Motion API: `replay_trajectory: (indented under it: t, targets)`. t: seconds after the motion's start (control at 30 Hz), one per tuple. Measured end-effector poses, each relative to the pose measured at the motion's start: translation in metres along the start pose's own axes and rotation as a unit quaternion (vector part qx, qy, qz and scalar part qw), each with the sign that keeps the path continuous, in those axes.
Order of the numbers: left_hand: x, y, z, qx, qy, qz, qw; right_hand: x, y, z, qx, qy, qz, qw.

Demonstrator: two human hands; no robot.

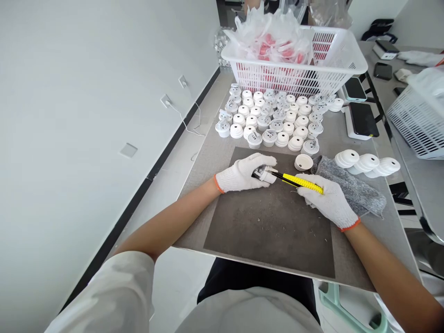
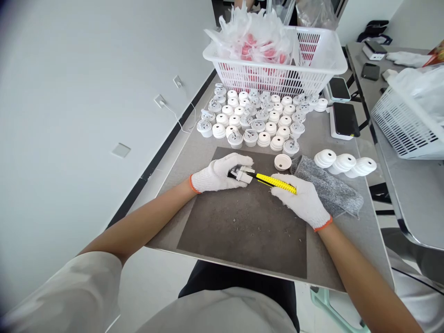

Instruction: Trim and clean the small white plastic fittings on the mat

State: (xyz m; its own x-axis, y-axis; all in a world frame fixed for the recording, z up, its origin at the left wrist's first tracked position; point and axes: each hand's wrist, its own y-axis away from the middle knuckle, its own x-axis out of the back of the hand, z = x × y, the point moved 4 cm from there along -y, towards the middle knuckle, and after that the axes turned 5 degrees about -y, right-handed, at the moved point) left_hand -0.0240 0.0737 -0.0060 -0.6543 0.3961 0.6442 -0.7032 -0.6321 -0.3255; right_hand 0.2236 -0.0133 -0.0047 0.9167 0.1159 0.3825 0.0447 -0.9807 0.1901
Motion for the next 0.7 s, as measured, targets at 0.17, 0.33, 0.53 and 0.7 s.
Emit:
replay_trajectory:
  t: [0.17, 0.33, 0.53, 0.7]
  targets:
    - [0.0041, -0.0018, 0.0087, 0.006, 0.047, 0.009, 0.999, 0.0008, -0.0001, 0.0001, 0.014, 0.02, 0.005, 1.0]
    - [0.0043, -0.0018, 0.0076, 0.012, 0.025, 0.012, 1.0, 0.0006, -0.0004, 0.0016, 0.008, -0.003, 0.008, 1.0]
    - [0.001, -0.0012, 0.0017, 0.022, 0.026, -0.002, 0.999, 0.0006, -0.0008, 0.0015, -0.021, -0.023, 0.01, 0.999]
    - [0.0038, -0.0047, 0.0002, -0.014, 0.041, 0.007, 0.999, 0.0014, -0.0021, 0.0061, -0.039, -0.053, 0.011, 0.998]
